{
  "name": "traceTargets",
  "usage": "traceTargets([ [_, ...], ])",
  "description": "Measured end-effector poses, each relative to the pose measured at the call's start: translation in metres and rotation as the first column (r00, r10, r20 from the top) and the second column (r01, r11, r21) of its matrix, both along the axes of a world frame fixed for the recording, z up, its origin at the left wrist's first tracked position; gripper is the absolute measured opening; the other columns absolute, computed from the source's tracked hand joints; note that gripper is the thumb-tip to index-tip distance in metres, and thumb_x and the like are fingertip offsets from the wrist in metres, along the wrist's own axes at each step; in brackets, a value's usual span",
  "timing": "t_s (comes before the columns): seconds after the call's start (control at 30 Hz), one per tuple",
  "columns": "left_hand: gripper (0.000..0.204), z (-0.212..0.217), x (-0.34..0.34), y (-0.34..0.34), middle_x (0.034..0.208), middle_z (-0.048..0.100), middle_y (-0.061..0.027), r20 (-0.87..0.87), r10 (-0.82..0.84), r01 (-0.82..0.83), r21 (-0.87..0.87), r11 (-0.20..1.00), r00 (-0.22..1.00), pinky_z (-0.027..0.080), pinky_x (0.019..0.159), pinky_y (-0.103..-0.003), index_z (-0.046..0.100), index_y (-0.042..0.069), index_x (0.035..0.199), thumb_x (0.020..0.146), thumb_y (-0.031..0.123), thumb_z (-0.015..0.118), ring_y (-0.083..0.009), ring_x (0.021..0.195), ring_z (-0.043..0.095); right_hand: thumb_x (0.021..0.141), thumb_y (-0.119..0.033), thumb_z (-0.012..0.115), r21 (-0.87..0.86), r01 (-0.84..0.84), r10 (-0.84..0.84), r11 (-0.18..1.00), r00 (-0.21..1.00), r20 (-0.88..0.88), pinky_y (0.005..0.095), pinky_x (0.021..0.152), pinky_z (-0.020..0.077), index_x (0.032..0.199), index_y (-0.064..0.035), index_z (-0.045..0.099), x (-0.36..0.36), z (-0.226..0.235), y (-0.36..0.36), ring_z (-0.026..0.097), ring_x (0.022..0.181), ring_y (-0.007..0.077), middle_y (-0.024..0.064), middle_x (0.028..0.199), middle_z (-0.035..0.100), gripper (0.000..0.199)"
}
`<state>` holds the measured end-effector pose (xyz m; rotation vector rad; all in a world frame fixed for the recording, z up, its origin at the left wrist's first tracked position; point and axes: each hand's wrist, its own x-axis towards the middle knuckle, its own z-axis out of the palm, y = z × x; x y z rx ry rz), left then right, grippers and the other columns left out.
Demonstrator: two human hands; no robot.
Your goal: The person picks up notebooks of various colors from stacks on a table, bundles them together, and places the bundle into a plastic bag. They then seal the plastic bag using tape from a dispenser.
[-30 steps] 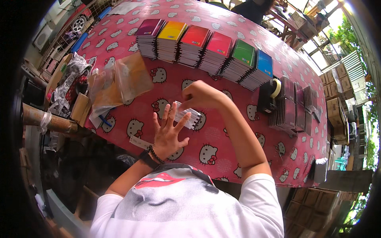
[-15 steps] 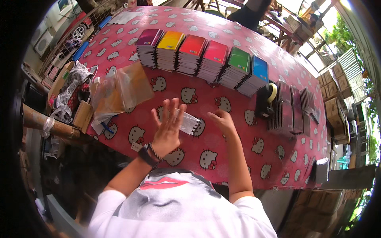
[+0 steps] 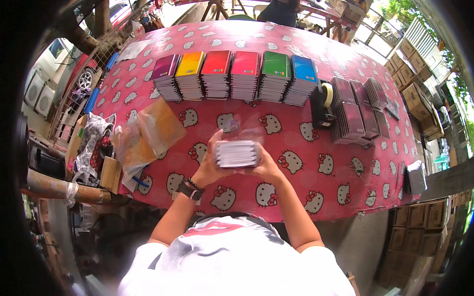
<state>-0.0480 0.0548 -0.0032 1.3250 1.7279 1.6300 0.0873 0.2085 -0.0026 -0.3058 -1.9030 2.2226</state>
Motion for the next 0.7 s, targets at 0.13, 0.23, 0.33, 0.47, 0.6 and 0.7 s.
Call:
traceTargets([
  [0.13,0.105,0.016,0.0,-0.003,0.11,0.053,-0.0112,0.115,-0.03,0.022,0.073,0.997,0.993,0.047,0.083,-0.033,0.009,0.011,0.142,0.063,0.009,0.079,-0.0213,0.1,0.055,0.07,-0.019,0.076,-0.057,-0.102,0.094,0.993,0.988,-0.123,0.0315,0.09,0.0432,0.125,-0.0036,0.041,-0.003,0.031,0.005,0.051,0.108,0.016,0.0097,0.115,0.054,0.067],
  [0.23,0.077,0.041,-0.008,0.005,0.097,0.063,-0.0126,0.28,-0.001,-0.031,0.11,0.993,0.96,0.049,0.078,-0.032,0.028,0.008,0.137,0.073,0.009,0.07,-0.0196,0.088,0.061,0.075,-0.027,0.07,0.471,0.113,-0.098,0.875,0.994,-0.057,0.0328,0.08,0.0452,0.107,-0.0029,0.058,-0.011,0.061,0.015,0.055,0.098,0.0193,0.0084,0.098,0.06,0.042],
  [0.33,0.057,0.073,-0.025,0.014,0.085,0.064,-0.0069,-0.107,0.1,-0.119,-0.191,0.974,0.989,0.049,0.068,-0.025,0.044,0.008,0.129,0.076,0.001,0.065,-0.0107,0.075,0.06,0.076,-0.022,0.068,0.892,0.118,-0.157,0.436,0.986,-0.054,0.0334,0.072,0.0448,0.088,-0.0038,0.066,-0.029,0.092,0.016,0.058,0.082,0.0207,0.008,0.079,0.062,0.022],
  [0.47,0.031,0.101,-0.026,0.021,0.076,0.065,-0.0034,-0.245,0.269,-0.249,0.107,0.962,0.932,0.047,0.059,-0.022,0.063,0.007,0.106,0.076,-0.001,0.063,-0.007,0.066,0.059,0.078,-0.017,0.065,0.793,0.46,-0.28,0.4,0.885,-0.372,0.0331,0.069,0.0451,0.078,-0.0045,0.066,-0.024,0.125,0.012,0.058,0.071,0.0178,0.0082,0.07,0.062,0.012],
  [0.6,0.023,0.127,-0.011,-0.002,0.074,0.064,-0.0035,-0.617,0.127,-0.121,0.052,0.991,0.777,0.034,0.096,-0.038,0.066,0.012,0.091,0.068,0.011,0.072,-0.0148,0.082,0.06,0.078,-0.014,0.065,0.19,0.116,-0.147,0.975,0.977,0.157,0.0339,0.075,0.0453,0.082,-0.0047,0.068,0.026,0.094,0.055,0.058,0.075,0.0205,0.0076,0.079,0.065,0.01],
  [0.7,0.018,0.097,0.001,-0.009,0.074,0.063,0.0006,-0.782,-0.043,-0.083,-0.12,0.989,0.622,0.017,0.105,-0.047,0.067,0.015,0.083,0.066,0.014,0.073,-0.0167,0.087,0.058,0.075,-0.011,0.066,0.545,-0.089,0.047,0.834,0.995,0.09,0.033,0.085,0.0414,0.089,-0.0067,0.068,0.035,0.067,0.033,0.053,0.094,0.0216,0.0053,0.094,0.065,0.015],
])
